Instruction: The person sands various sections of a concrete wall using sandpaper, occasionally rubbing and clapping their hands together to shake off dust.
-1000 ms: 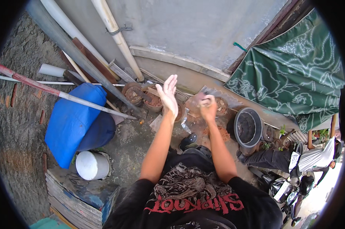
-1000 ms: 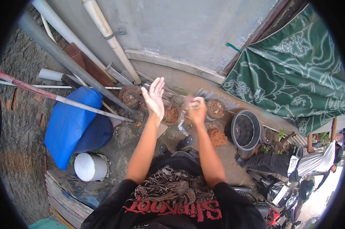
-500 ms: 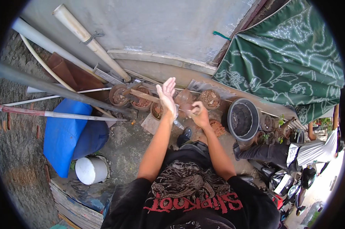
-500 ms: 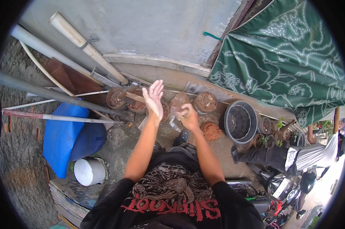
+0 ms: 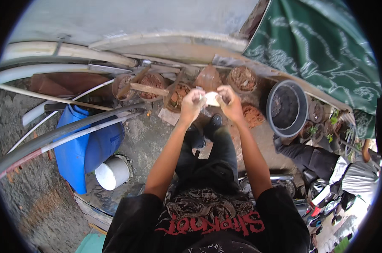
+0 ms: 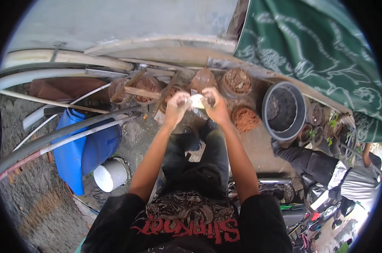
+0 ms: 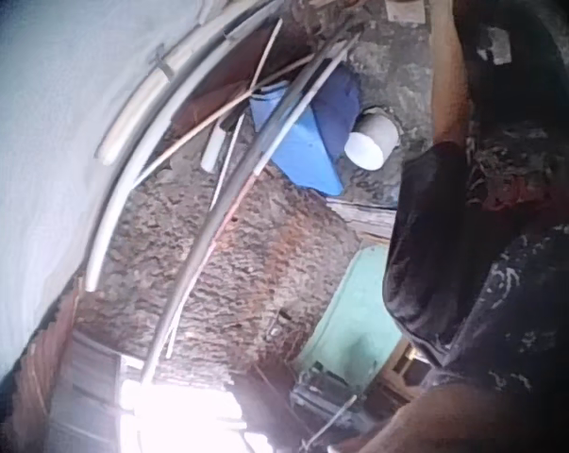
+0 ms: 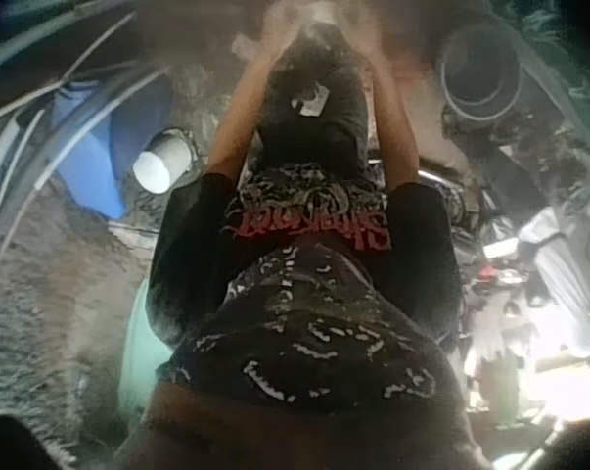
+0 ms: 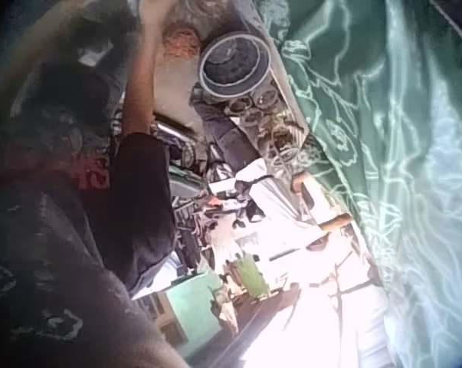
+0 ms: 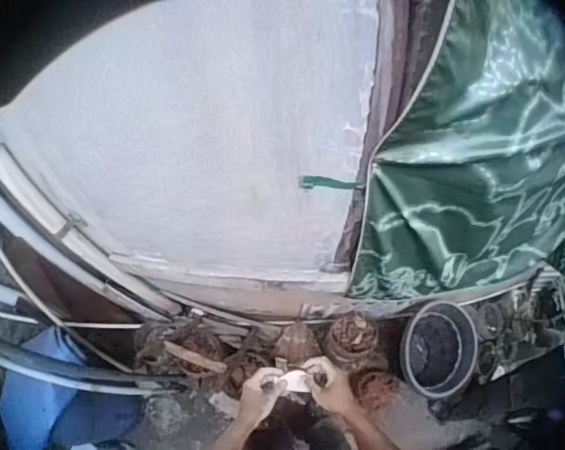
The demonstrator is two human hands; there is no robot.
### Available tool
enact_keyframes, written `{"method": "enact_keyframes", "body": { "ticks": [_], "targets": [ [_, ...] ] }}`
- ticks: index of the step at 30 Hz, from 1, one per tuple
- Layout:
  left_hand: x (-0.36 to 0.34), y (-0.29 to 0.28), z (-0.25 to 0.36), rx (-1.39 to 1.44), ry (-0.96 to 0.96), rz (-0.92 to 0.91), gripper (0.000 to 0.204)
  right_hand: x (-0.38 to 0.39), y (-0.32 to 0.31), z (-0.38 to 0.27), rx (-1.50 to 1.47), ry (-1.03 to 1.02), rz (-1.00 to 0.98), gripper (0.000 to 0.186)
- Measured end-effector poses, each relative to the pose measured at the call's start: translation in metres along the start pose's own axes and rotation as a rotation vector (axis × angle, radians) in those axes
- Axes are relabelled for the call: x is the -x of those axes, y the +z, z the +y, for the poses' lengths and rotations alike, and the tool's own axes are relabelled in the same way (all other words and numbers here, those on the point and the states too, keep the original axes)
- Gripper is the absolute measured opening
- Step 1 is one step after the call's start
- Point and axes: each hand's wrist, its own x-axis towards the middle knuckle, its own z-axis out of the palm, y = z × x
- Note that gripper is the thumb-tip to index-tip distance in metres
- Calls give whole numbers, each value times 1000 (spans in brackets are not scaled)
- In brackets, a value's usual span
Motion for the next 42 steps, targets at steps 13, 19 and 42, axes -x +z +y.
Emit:
{"method": "enact_keyframes", "body": {
  "ticks": [13,19,42],
  "targets": [
    [-260,0,-85,285,680,121,27,-244,-18,146,1081,-1385,70,58],
    [-365,-30,-107,-320,1492,1048,53,-275,-12,158,1407,-1440,505,60],
    [-466,-35,-111,-392,1748,1360,62,-301,32,138,1607,-1323,697,51]
  ]
}}
